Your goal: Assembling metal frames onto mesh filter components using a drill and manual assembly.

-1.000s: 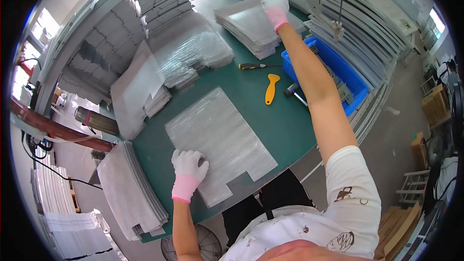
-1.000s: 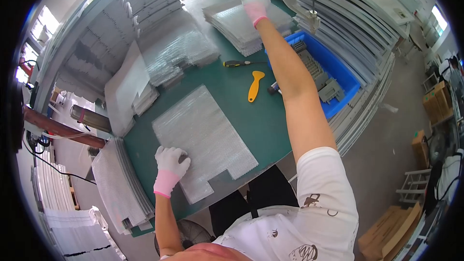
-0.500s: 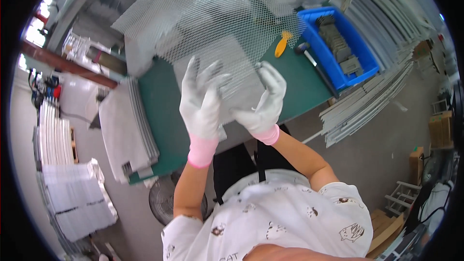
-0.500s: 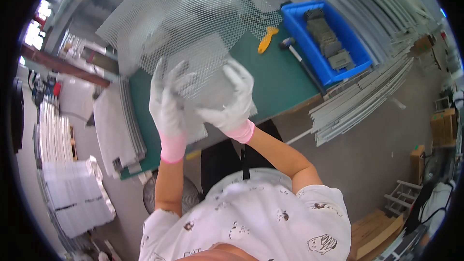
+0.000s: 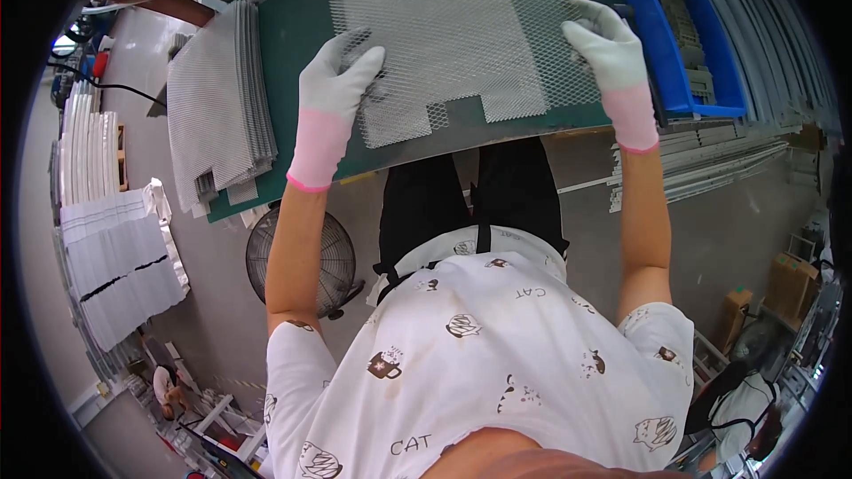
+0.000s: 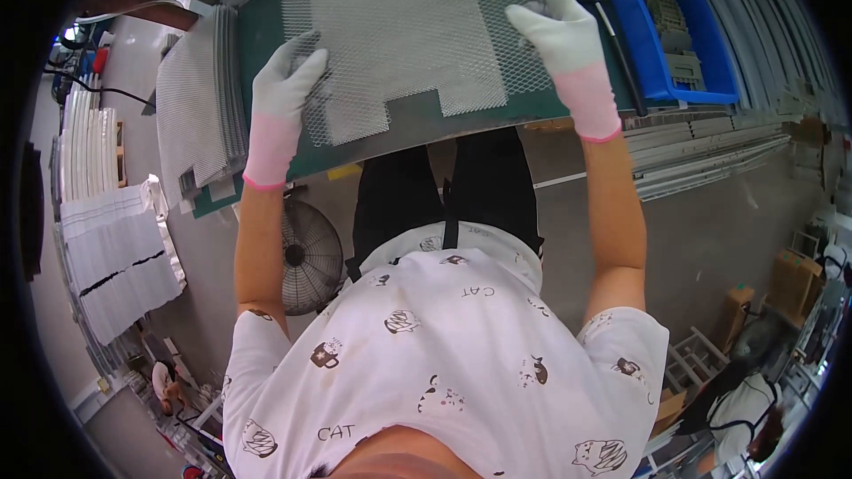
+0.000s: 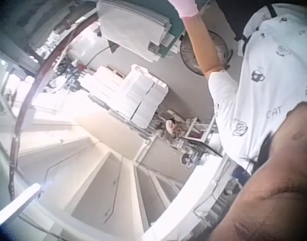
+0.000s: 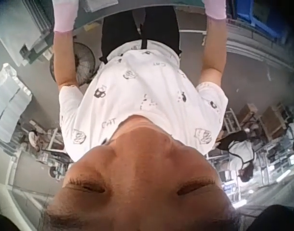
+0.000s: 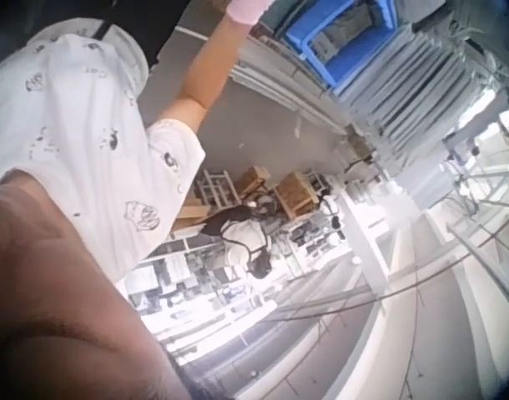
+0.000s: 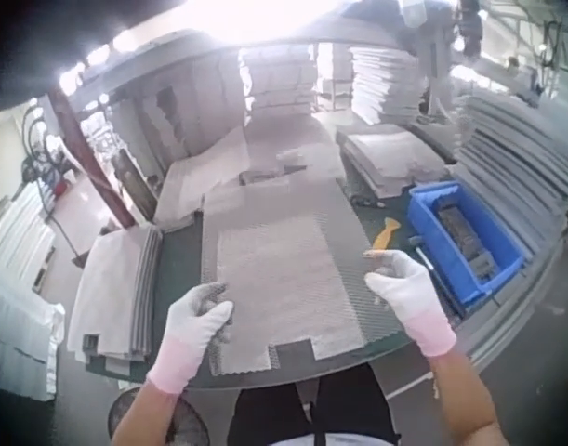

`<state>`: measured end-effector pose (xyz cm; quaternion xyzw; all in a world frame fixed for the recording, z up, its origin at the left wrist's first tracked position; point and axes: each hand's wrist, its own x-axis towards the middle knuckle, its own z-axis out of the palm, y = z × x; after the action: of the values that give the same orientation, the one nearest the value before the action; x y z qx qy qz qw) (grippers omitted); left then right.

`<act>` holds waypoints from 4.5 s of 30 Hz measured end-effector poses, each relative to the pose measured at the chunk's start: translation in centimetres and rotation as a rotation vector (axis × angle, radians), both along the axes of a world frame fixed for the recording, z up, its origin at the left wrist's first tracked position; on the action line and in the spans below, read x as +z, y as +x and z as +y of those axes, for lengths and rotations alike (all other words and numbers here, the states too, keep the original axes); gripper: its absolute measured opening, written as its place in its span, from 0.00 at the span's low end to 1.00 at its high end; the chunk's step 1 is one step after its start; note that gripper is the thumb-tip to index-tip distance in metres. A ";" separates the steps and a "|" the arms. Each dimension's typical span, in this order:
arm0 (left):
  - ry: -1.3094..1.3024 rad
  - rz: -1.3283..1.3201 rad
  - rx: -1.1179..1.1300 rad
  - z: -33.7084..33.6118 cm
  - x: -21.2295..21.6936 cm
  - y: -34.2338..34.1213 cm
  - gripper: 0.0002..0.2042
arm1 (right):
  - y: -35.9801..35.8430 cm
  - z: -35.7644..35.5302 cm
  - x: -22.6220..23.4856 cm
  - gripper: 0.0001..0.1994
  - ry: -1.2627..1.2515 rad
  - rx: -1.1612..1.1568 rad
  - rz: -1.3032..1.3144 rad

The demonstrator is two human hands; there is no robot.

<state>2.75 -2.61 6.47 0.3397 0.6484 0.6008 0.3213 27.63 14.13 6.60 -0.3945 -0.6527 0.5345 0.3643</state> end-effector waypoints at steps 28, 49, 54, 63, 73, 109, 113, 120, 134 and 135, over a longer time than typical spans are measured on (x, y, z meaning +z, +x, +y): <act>-0.453 0.436 0.127 -0.8 -6.1 -0.8 0.27 | -3.0 -0.9 -7.6 0.21 0.066 -0.078 -0.476; -0.601 1.488 -0.081 2.7 -3.3 1.4 0.40 | -4.0 -5.4 -5.3 0.45 0.922 0.696 -0.938; -0.427 1.625 -0.604 2.6 -5.5 1.2 0.37 | -4.5 -5.9 -6.8 0.48 0.942 0.707 -0.782; -0.171 0.810 -0.689 2.2 -7.6 -3.0 0.29 | 0.8 1.3 -3.7 0.25 -0.008 0.579 0.250; -0.392 1.496 -0.679 1.9 -3.2 -0.9 0.26 | 20.8 18.8 -4.1 0.14 0.580 0.181 -1.590; -0.084 -0.715 0.001 -8.0 -13.0 12.1 0.17 | 2.2 -17.5 -10.5 0.11 -0.827 -0.059 0.418; -0.026 -0.717 0.083 -7.6 -13.4 12.4 0.11 | 1.7 -17.4 -11.6 0.11 -0.823 -0.058 0.386; -0.049 -0.658 0.165 -7.4 -12.5 12.6 0.08 | 1.1 -17.1 -11.8 0.13 -0.852 -0.022 0.394; -0.477 -0.278 -0.364 -11.0 -7.9 13.3 0.10 | 0.2 -17.7 -12.4 0.13 -0.917 -0.085 0.472; -0.326 0.046 -0.453 -9.9 -5.8 12.8 0.06 | 0.2 -17.8 -12.4 0.13 -0.914 -0.098 0.478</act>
<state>15.59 -12.47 0.63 0.4334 0.6512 0.3934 0.4831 27.87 -3.65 -5.82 -0.4104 -0.2321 0.8224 0.3183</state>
